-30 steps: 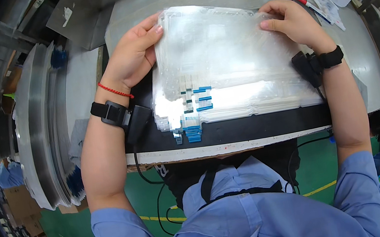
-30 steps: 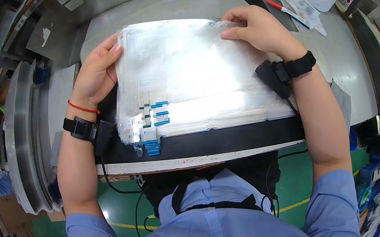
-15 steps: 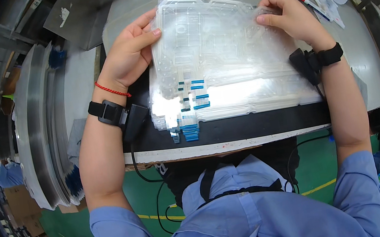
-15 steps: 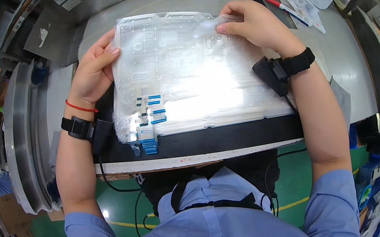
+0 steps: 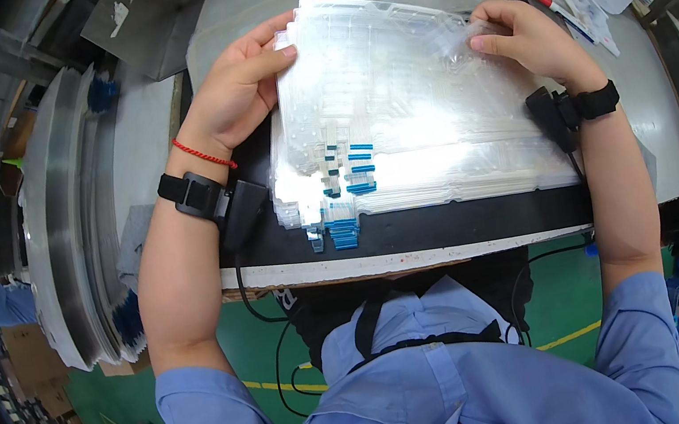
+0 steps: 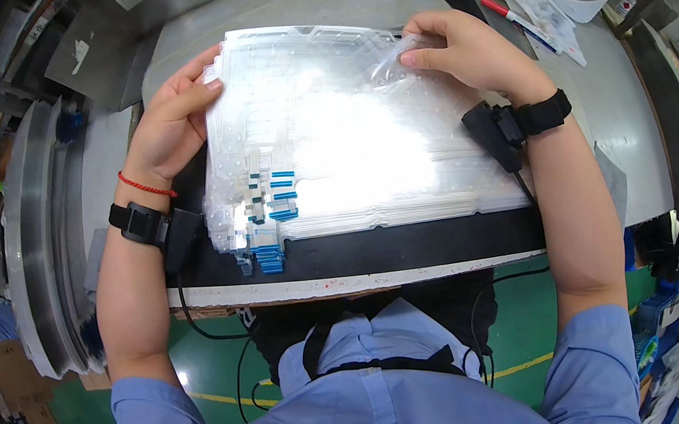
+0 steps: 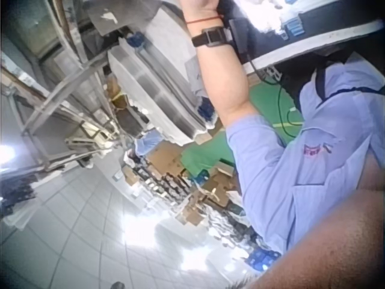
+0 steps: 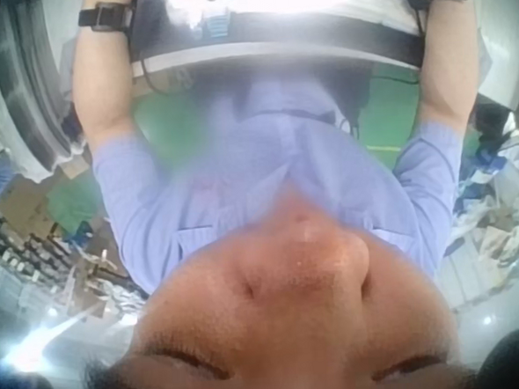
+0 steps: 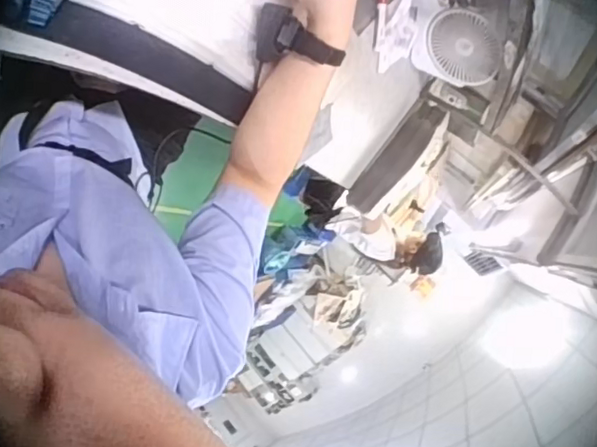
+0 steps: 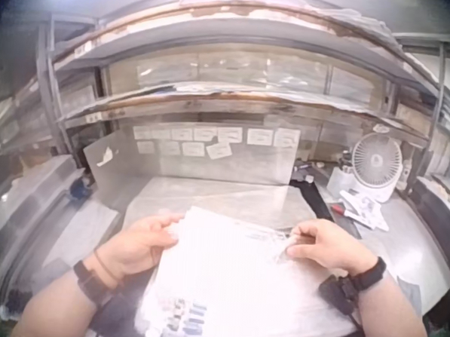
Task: The recorder is sorting and inspecting clear plastic electronic membrane components at a factory workbench.
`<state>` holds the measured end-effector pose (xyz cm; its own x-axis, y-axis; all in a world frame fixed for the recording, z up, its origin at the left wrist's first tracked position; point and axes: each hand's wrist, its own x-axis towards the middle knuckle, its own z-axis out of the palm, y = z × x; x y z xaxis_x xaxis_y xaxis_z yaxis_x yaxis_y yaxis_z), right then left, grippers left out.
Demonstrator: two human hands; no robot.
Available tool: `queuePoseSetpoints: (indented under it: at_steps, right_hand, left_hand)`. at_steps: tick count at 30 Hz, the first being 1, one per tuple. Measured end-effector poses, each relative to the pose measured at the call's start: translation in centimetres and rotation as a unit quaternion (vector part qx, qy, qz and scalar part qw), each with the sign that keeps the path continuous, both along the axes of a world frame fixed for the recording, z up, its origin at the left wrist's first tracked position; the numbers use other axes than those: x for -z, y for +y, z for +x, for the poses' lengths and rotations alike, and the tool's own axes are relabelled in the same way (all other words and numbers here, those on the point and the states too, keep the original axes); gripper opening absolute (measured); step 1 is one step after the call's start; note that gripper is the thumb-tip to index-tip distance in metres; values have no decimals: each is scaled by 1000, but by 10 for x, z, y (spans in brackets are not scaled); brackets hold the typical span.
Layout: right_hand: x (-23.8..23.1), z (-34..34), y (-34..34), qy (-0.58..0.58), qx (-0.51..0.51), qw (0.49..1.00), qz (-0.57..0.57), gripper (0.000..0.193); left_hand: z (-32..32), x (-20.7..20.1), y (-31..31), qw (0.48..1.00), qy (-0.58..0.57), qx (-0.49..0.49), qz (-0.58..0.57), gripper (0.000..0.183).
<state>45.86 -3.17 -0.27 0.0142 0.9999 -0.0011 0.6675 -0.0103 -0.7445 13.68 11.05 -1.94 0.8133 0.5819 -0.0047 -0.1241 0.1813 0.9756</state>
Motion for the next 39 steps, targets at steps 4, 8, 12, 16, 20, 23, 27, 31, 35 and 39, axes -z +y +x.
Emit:
queuePoseSetpoints:
  at_steps: [4,8,12,16,20,23,27,31,35,39]
  right_hand:
    - [3,1,1,-11,1,1000,3,20]
    - [13,2,1,-18,28,993,110,31]
    - [7,-5,0,-23,19,995,94,42]
    - [0,-6,0,-73,32,996,36,44]
    - [4,0,2,-70,50,995,47,40]
    - [2,-3,1,-43,58,997,29,39]
    - [0,-6,1,-63,56,996,41,38]
    - [-1,-6,2,-71,64,994,46,39]
    - [-3,-9,2,-37,66,997,27,41]
    - [6,-5,6,-42,54,996,53,42]
  left_hand:
    - [2,2,-1,1000,1,-17,-8,51]
    - [3,2,0,999,31,-37,-10,46]
    - [3,3,-1,997,43,-59,2,46]
    - [2,0,-1,999,9,-41,12,46]
    - [1,1,0,1000,-3,-8,8,46]
    - [2,1,-1,1000,5,-11,13,45]
    - [3,4,1,998,42,-47,22,40]
    - [2,4,0,995,64,-69,23,39]
    - [0,7,4,998,45,-38,6,40]
    - [1,7,2,999,-35,-17,-32,41]
